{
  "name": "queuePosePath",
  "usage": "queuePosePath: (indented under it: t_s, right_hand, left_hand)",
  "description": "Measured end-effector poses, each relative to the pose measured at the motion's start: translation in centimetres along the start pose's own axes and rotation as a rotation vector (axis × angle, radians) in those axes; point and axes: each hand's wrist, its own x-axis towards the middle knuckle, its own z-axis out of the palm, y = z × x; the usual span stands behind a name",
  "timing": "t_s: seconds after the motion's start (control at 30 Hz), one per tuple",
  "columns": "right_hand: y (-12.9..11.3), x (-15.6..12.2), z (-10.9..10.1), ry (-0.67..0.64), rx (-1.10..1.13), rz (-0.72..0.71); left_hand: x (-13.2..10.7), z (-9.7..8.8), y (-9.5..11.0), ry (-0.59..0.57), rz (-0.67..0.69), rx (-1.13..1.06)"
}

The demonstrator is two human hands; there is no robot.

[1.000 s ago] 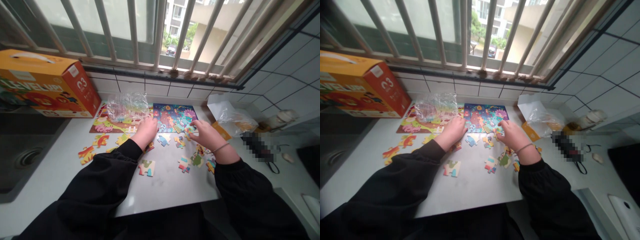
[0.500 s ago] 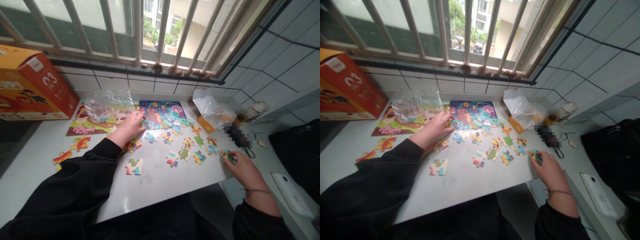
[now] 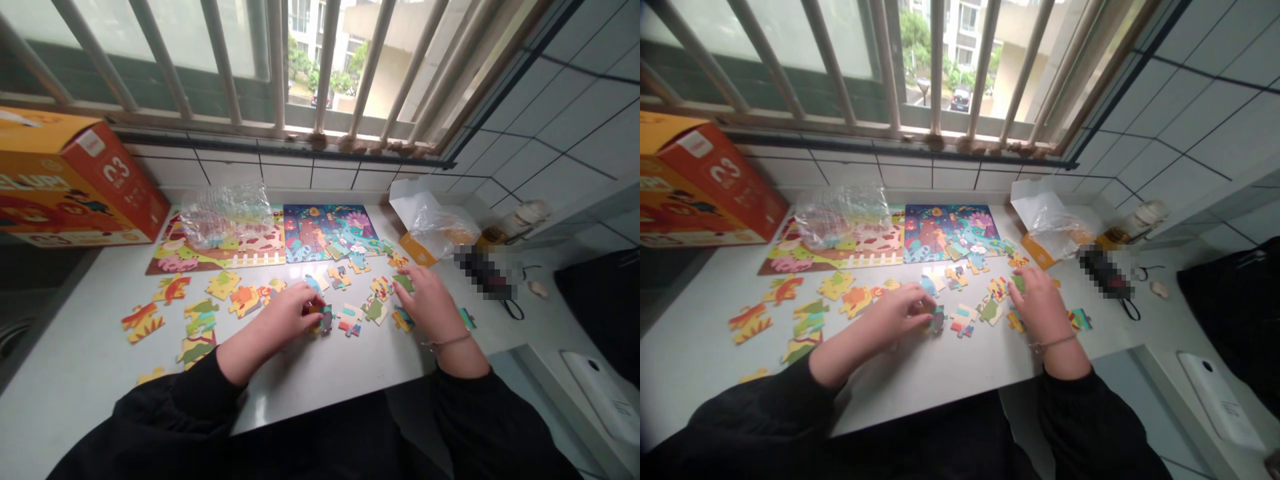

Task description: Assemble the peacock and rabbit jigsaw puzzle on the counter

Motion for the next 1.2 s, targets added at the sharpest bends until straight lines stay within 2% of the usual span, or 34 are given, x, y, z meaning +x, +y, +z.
queuePosePath:
  t_s: [0.1, 0.17, 0.23, 0.37, 0.47, 0.57, 0.7, 0.77, 0.83, 0.97, 1.13, 1.2]
  right_hand:
    - [-4.8, 4.6, 2.3, -0.078, 0.037, -0.096]
    - [-7.0, 6.9, 3.2, -0.162, -0.021, -0.085]
    - [-8.3, 8.2, 3.5, -0.265, -0.101, -0.039]
    - [-8.1, 7.9, 3.3, -0.380, -0.201, 0.014]
    - [-7.1, 6.6, 3.0, -0.396, -0.241, 0.034]
    - [-7.2, 5.9, 2.6, -0.402, -0.263, 0.035]
    - [-9.1, 7.1, 3.3, -0.327, -0.138, -0.163]
    - [-10.1, 8.3, 4.2, -0.338, -0.080, -0.268]
    - [-10.6, 9.3, 5.0, -0.381, -0.074, -0.298]
    - [-10.6, 10.4, 5.6, -0.411, -0.088, -0.263]
    - [-10.7, 11.3, 5.0, -0.388, -0.137, -0.158]
    - [-10.7, 11.8, 4.8, -0.374, -0.153, -0.121]
  left_hand:
    - [-0.8, 1.1, -0.2, 0.008, -0.009, 0.114]
    - [-1.4, 1.0, -0.4, 0.010, -0.018, 0.181]
    - [-2.2, 0.5, -0.5, 0.012, -0.024, 0.275]
    - [-3.0, 0.0, -0.4, 0.036, 0.032, 0.437]
    - [-2.1, 0.8, -0.3, 0.059, 0.106, 0.510]
    - [-0.4, 2.2, -0.2, 0.034, 0.148, 0.611]
    - [0.9, 3.1, 0.0, 0.007, 0.173, 0.687]
    - [0.9, 3.0, 0.0, 0.015, 0.154, 0.702]
    - [0.8, 2.7, 0.0, 0.033, 0.121, 0.721]
    - [0.8, 2.4, 0.5, 0.059, 0.061, 0.739]
    - [3.0, 4.7, 1.2, 0.013, 0.262, 0.647]
    - [3.9, 5.7, 1.3, 0.003, 0.291, 0.625]
